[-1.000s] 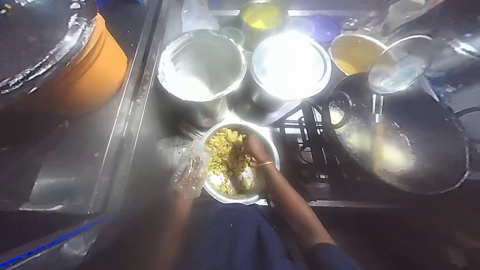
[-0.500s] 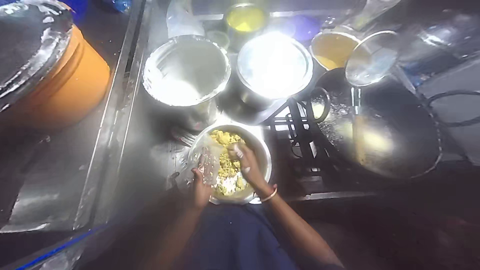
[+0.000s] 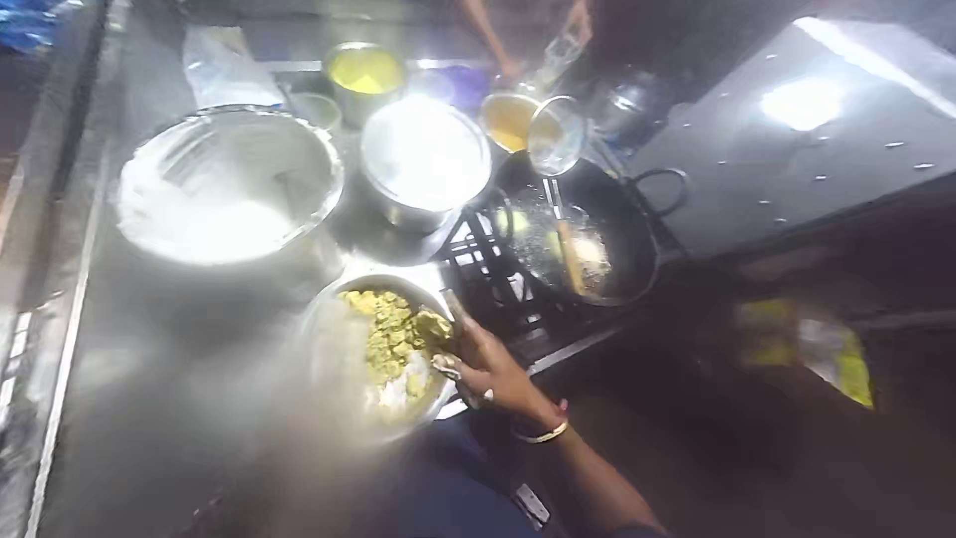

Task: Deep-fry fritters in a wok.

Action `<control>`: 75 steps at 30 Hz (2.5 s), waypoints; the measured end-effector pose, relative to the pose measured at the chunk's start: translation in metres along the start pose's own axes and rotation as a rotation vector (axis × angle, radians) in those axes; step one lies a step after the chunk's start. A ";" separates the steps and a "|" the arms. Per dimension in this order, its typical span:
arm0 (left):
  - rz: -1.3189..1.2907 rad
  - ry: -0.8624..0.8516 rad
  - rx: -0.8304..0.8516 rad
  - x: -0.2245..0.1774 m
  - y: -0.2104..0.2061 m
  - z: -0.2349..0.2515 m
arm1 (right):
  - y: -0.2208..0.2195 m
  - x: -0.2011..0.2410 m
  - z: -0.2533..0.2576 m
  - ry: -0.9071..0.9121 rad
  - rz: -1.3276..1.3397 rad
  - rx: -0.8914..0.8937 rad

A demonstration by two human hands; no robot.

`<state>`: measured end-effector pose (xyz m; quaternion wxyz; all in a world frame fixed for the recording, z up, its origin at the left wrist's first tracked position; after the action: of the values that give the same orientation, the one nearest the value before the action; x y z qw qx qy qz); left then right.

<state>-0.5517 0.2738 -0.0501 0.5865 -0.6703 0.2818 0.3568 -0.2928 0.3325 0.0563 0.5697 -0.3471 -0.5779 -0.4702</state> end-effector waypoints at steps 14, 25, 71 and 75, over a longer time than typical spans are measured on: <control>0.069 -0.080 -0.108 -0.014 0.019 -0.005 | 0.221 -0.001 0.026 -0.568 -1.188 -0.088; 0.152 -0.200 -0.174 -0.034 0.049 -0.014 | 0.137 0.072 -0.017 0.197 -0.626 -0.262; 0.106 0.291 0.108 -0.006 -0.039 -0.012 | -0.141 -0.058 0.010 0.179 0.119 0.110; 0.280 -0.010 -0.052 -0.010 -0.045 -0.010 | -0.118 -0.052 0.010 0.135 0.388 0.083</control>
<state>-0.5205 0.2702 -0.0152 0.5148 -0.6376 0.3602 0.4458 -0.4008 0.3114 -0.0115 0.7009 -0.3959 -0.4796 -0.3494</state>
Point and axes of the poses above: each hand's wrist, its own z-axis towards the middle knuckle, its own y-axis out of the back of the hand, x = y × z, the point moved 3 cm from there along z, towards the middle knuckle, and after that the axes turned 4 degrees about z, right-handed, at the moved point
